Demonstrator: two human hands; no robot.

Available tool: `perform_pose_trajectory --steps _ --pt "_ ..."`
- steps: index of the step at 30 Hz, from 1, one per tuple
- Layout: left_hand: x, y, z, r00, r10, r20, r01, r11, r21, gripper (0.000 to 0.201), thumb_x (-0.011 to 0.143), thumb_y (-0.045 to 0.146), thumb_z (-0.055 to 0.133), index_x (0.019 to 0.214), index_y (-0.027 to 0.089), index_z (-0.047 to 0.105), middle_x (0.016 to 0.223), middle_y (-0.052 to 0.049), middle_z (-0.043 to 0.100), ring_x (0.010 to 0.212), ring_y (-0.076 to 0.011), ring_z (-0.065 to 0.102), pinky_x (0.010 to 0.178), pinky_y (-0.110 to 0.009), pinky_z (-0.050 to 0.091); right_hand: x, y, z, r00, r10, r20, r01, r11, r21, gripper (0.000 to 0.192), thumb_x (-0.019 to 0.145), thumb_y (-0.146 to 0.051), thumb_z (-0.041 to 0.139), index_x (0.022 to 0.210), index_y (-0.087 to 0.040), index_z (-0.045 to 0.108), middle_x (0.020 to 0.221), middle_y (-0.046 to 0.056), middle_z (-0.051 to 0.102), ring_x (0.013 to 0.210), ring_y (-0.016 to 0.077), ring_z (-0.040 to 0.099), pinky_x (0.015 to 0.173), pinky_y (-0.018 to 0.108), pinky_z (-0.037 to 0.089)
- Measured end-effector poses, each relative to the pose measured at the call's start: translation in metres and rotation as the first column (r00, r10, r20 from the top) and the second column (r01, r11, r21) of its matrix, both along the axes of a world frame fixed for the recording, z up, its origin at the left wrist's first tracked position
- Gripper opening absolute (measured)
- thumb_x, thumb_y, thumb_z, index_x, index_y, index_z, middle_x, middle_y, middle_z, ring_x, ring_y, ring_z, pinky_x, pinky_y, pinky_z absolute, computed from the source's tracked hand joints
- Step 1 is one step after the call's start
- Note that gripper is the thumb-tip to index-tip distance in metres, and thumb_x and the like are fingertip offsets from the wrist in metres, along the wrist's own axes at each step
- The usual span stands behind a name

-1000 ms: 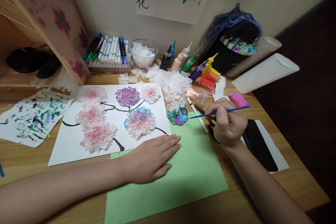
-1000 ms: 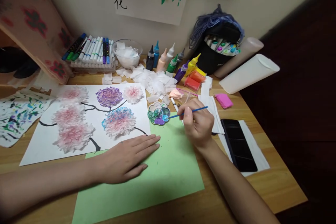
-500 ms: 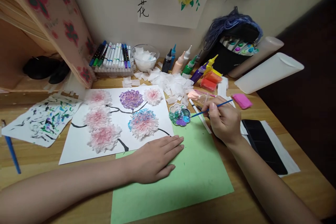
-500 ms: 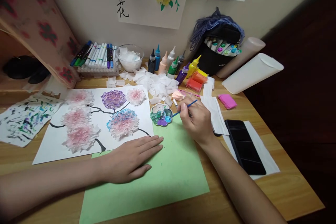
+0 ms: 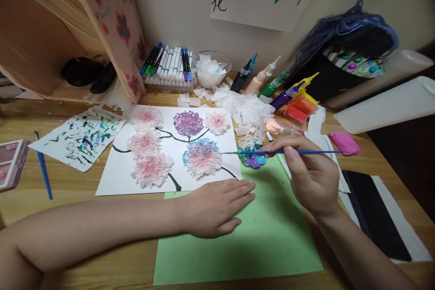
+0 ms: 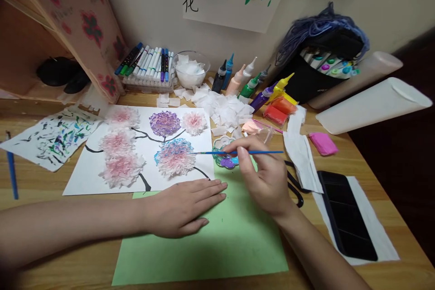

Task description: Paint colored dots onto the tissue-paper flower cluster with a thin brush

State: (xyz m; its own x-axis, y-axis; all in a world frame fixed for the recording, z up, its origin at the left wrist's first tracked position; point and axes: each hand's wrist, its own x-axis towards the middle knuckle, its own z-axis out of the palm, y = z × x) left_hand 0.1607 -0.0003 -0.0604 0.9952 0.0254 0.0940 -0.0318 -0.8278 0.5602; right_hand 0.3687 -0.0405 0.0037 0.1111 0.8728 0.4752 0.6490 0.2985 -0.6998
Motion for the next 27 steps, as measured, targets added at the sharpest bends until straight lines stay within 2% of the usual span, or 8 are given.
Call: perform_pose_trajectory --steps 4,15,21,27 --pt "0.0 0.0 -0.001 1.0 0.0 0.002 0.0 1.0 -0.029 0.057 0.098 0.032 0.042 0.146 0.001 0.036 0.157 -0.018 0.028 0.145 -0.0278 0.029 0.119 -0.038 0.024 -0.003 0.001 -0.008 0.999 0.01 -0.035 -0.011 1.0 -0.013 0.021 0.095 -0.025 0.048 0.093 -0.025 0.069 0.087 0.002 0.07 0.081 0.0153 0.066 0.071 0.027 0.053" --pt "0.001 0.001 -0.002 0.999 0.004 0.04 0.002 0.989 -0.15 0.056 0.095 0.026 0.045 0.144 0.002 0.037 0.155 -0.021 0.032 0.144 -0.0292 0.03 0.117 -0.042 0.029 -0.007 0.004 -0.013 0.998 0.05 -0.03 -0.052 0.997 -0.064 0.022 0.095 -0.024 0.047 0.09 -0.025 0.068 0.084 0.002 0.071 0.08 0.0155 0.067 0.068 0.027 0.054" --pt "0.002 0.001 0.002 1.0 -0.003 0.019 0.005 0.988 -0.154 0.056 0.093 0.024 0.048 0.143 0.0 0.039 0.155 -0.021 0.032 0.143 -0.0305 0.032 0.117 -0.042 0.031 -0.003 0.003 -0.016 0.995 -0.005 -0.104 0.004 1.0 -0.009 0.022 0.094 -0.023 0.048 0.088 -0.024 0.069 0.083 0.002 0.07 0.08 0.0171 0.067 0.069 0.03 0.054" --pt "0.001 0.002 0.002 1.0 0.004 0.02 -0.001 0.986 -0.169 0.056 0.092 0.023 0.048 0.143 0.003 0.038 0.155 -0.021 0.032 0.143 -0.0301 0.032 0.115 -0.043 0.033 -0.003 0.003 -0.016 0.995 0.078 -0.066 -0.079 0.997 -0.014 0.02 0.093 -0.022 0.048 0.092 -0.024 0.068 0.084 0.003 0.07 0.081 0.0183 0.067 0.07 0.032 0.054"
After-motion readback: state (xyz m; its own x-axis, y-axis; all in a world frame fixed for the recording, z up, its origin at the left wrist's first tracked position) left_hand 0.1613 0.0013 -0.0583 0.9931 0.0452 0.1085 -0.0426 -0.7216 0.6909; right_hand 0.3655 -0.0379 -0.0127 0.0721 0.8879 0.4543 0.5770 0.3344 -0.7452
